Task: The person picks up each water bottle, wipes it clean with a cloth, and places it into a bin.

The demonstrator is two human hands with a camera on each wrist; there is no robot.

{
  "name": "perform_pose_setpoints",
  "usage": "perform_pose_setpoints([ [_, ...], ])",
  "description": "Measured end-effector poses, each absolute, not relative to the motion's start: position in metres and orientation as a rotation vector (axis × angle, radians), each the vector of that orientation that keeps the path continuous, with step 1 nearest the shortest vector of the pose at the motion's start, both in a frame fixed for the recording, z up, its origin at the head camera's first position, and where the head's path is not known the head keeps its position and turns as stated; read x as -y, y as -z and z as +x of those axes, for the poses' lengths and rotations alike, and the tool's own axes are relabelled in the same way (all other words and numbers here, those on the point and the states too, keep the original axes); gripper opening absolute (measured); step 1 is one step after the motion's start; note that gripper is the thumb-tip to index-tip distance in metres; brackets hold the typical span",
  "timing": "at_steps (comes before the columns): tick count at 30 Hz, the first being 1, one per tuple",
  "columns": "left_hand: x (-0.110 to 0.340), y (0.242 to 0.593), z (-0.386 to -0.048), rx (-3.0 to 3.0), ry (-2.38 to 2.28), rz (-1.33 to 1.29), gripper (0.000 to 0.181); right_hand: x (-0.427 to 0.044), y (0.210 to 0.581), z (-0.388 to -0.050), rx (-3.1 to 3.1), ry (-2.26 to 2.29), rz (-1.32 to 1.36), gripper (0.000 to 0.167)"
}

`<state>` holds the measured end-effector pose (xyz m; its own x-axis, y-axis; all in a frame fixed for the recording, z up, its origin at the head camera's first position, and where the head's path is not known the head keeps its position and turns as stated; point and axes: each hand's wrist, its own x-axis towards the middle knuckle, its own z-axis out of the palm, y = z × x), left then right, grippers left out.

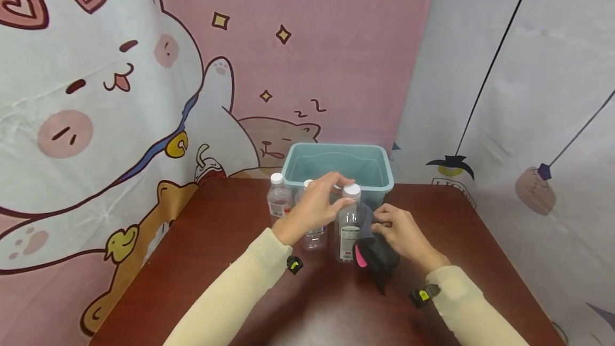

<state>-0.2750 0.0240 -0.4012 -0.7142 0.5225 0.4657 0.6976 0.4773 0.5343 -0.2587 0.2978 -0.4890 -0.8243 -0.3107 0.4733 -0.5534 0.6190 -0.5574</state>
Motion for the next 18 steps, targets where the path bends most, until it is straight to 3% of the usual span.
perform_pose_setpoints([
  [13, -0.023, 0.401, -0.274, 2.484, 1.037, -1.019, 0.04, -0.296, 0.534, -0.267, 2.605, -0.878, 0.8, 0.023],
  [18, -0.024, 0.402, -0.273, 2.497, 1.036, -1.017, 0.04, -0.293, 0.544, -0.267, 2.7, -0.773, 0.852, 0.049],
])
